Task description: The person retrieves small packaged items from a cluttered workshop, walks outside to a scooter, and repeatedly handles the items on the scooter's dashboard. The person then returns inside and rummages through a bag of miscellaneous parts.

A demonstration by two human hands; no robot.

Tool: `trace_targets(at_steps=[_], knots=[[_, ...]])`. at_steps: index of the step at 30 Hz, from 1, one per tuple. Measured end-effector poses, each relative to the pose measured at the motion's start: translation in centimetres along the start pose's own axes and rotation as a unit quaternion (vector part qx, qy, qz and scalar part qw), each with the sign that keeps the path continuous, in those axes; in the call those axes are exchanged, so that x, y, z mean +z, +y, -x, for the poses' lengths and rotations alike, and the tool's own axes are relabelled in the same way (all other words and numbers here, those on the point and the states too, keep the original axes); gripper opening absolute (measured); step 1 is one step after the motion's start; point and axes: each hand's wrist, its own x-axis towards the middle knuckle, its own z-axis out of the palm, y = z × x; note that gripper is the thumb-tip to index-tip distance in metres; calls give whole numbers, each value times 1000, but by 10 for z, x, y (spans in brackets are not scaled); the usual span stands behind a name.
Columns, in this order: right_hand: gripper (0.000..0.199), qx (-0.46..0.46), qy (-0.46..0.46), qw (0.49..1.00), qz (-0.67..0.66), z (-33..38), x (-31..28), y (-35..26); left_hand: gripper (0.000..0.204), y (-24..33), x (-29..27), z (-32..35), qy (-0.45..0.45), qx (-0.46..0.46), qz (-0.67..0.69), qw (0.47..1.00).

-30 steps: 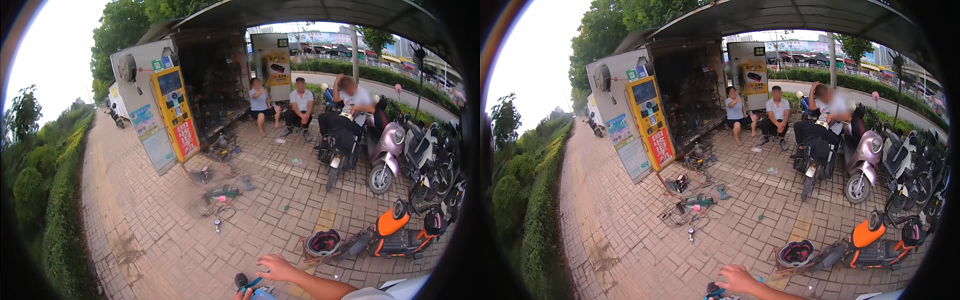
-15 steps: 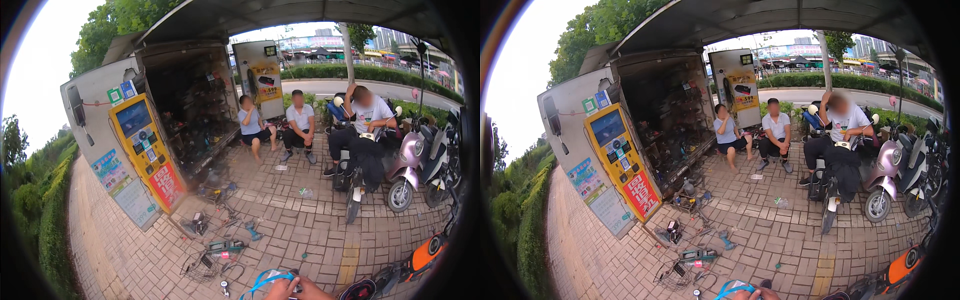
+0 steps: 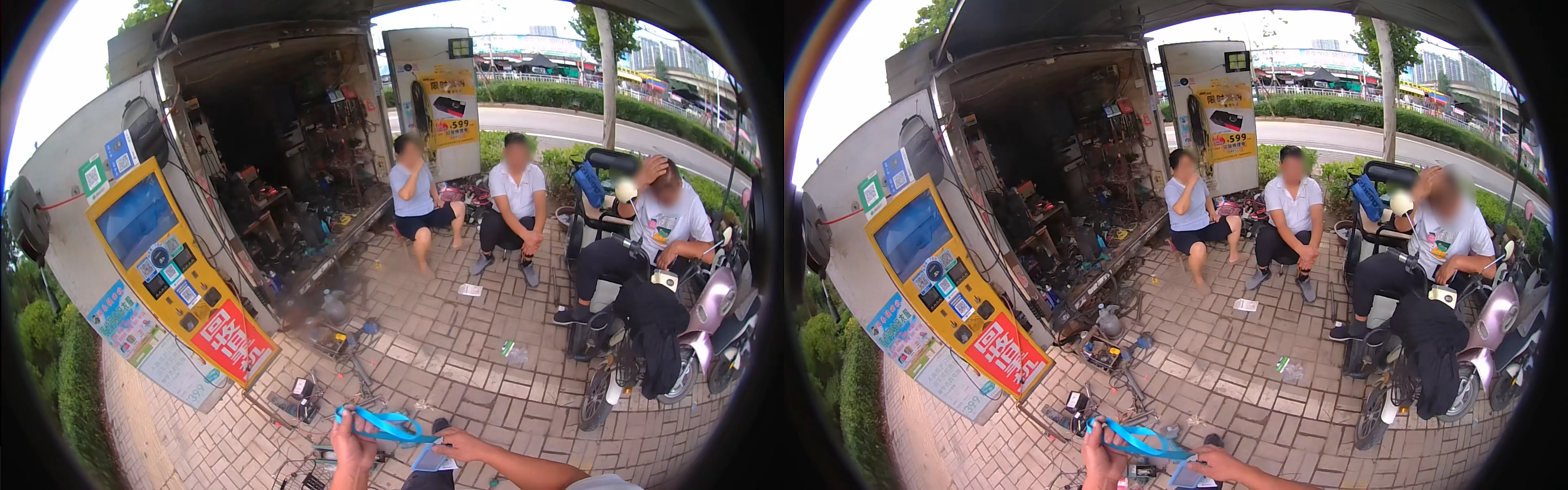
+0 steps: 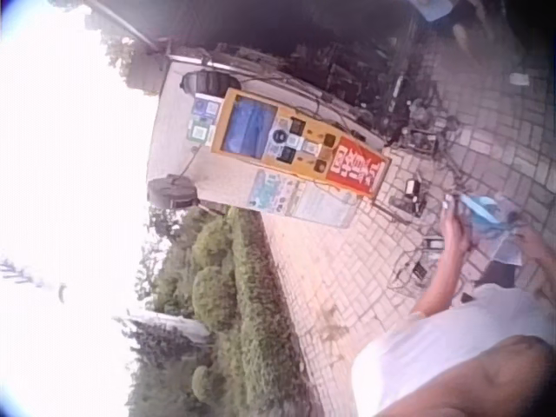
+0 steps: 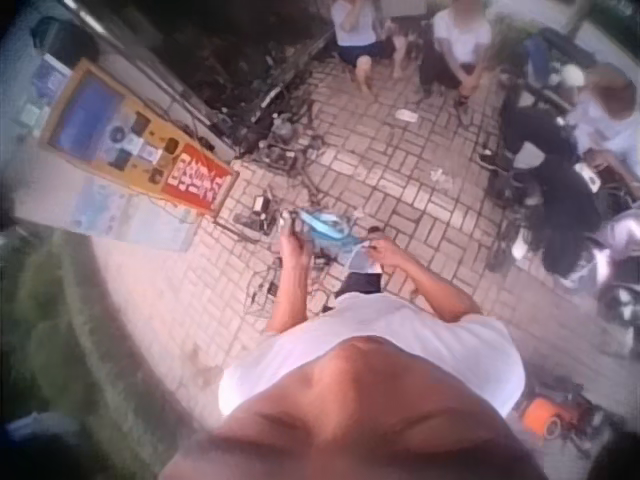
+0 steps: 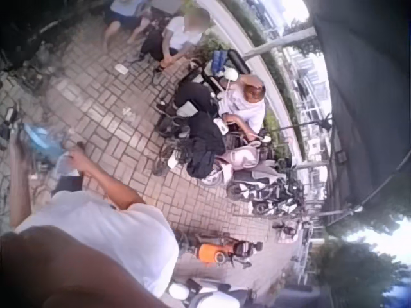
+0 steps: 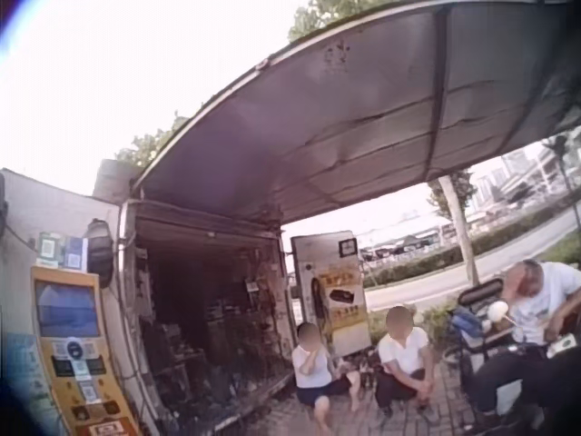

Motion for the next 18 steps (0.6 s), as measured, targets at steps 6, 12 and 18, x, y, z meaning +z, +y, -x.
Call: trace_targets(at_steps=[6,12,18], knots=[[20,86,41,994,-53,-137,-130,106,10,12,-19,-252,134,11,95,986],[15,185,141,973,-10,-259,-284,191,16,33,51,-477,131,66,49,988],[14,90,138,981,97,-446,-384,295,13,39,67,-699,155,97,16,983]])
